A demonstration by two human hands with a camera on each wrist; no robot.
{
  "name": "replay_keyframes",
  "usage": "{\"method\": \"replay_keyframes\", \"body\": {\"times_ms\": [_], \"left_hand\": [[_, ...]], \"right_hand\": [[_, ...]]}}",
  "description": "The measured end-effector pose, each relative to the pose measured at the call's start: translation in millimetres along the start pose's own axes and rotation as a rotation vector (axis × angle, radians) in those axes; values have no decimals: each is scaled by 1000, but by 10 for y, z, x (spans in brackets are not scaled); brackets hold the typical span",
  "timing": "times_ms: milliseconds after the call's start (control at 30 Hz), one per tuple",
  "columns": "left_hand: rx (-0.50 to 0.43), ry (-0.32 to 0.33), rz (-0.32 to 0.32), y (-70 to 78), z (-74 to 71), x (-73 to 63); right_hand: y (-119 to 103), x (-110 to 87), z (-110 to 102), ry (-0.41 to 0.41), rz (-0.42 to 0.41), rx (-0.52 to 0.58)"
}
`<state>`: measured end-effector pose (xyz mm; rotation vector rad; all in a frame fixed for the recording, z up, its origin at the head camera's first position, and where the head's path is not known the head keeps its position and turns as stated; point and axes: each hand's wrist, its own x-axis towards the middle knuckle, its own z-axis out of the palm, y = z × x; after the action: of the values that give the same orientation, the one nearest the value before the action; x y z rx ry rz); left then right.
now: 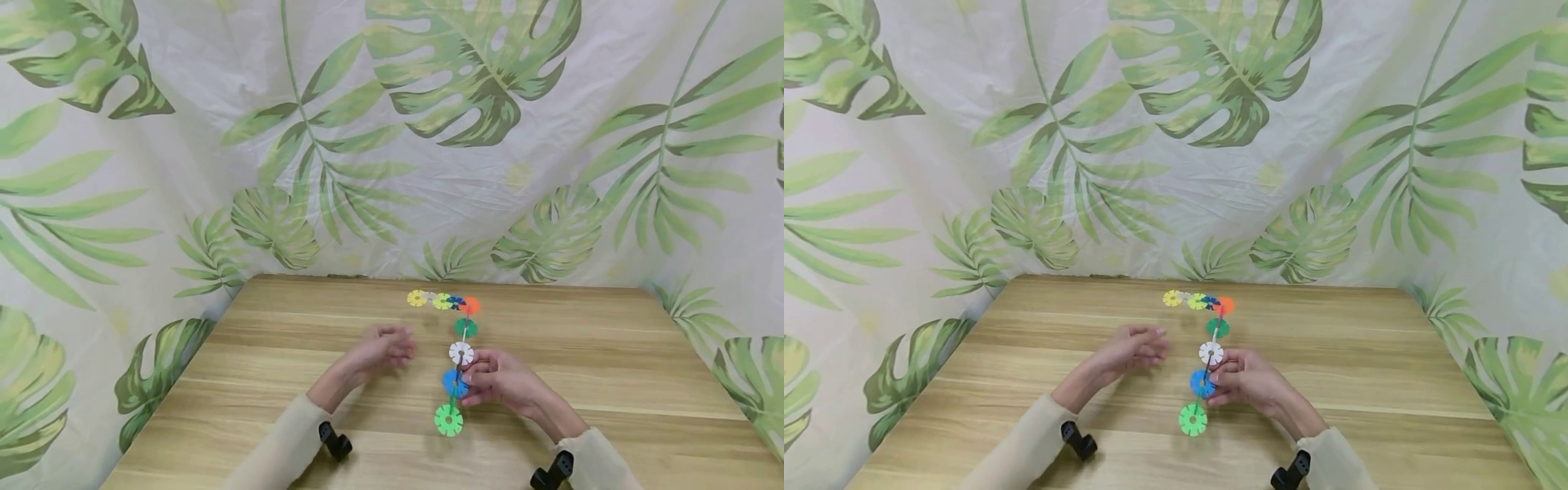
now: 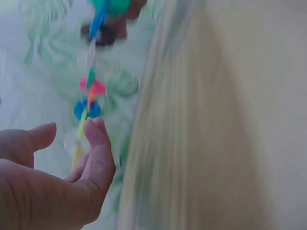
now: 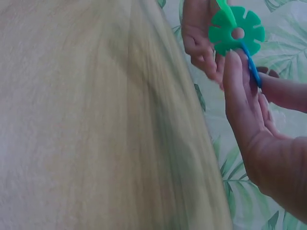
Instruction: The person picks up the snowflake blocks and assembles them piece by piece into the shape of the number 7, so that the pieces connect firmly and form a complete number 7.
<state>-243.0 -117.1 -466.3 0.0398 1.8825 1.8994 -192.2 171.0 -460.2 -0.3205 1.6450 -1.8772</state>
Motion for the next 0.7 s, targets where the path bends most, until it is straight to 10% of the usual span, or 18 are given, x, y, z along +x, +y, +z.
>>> {"method": "replay_keyframes", "body": {"times_ms": [300, 700], "left_hand": [[-163, 155, -11, -58, -323, 533], [-122, 217, -32, -4, -330, 740]], "right_hand": [[40, 14, -36, -119, 63, 32], [110, 34, -103, -51, 100, -64]]}}
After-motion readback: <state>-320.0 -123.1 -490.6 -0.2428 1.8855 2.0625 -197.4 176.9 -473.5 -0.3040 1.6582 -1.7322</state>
